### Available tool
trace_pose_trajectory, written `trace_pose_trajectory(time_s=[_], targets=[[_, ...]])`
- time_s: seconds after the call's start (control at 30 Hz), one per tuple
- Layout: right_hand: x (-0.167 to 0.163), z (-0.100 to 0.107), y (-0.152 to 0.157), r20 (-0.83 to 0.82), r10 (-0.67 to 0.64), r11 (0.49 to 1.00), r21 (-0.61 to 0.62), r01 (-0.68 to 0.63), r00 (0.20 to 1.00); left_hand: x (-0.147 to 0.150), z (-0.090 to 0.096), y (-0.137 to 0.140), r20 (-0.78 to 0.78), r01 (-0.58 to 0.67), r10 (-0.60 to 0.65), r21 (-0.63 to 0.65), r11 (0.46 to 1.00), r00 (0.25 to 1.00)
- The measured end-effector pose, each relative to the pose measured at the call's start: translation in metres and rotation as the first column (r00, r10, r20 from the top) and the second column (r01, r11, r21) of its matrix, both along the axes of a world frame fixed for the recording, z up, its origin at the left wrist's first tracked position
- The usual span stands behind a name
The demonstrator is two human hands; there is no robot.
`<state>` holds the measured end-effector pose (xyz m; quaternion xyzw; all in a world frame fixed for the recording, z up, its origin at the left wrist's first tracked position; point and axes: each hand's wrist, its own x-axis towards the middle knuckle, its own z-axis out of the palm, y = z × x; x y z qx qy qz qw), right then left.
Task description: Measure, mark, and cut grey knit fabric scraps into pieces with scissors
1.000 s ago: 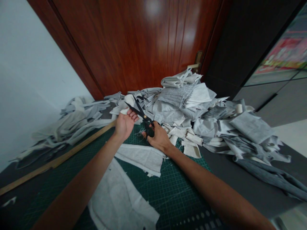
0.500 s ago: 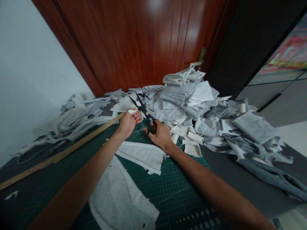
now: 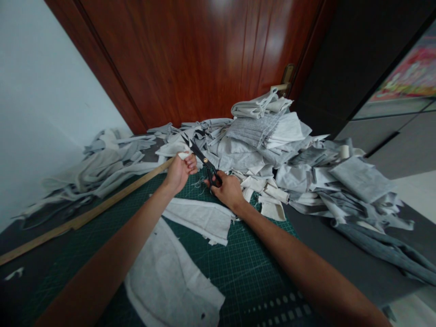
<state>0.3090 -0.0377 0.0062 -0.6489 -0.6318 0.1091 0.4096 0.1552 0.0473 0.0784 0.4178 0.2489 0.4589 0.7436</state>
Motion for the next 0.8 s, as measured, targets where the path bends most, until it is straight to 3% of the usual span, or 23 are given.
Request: trace_pose_trajectory(time_s=[0.23,0.53,0.67,0.8], targets=[[0.004,-0.005,0.005,-0.020,0.032,0.999,0.030,-0.031,0.999,-0.001,-0.003,0.004,-0.013,-0.017,0.017,-0.005,1.000,1.000],[0.003,-0.003,0.006,-0.308,0.057,0.998,0.047,-0.045,0.950,-0.005,-0.010,0.010,-0.076,-0.077,0.083,0.070,0.995,0.994],[0.003,0.000,0.003,-0.375,0.108,0.994,0.055,-0.094,0.921,-0.006,-0.025,0.021,-0.174,-0.121,0.144,0.136,0.983,0.974],[-0.013,0.008,-0.005,-0.468,0.280,0.960,0.122,-0.253,0.838,-0.005,-0.050,0.029,-0.323,-0.176,0.246,0.231,0.957,0.914]])
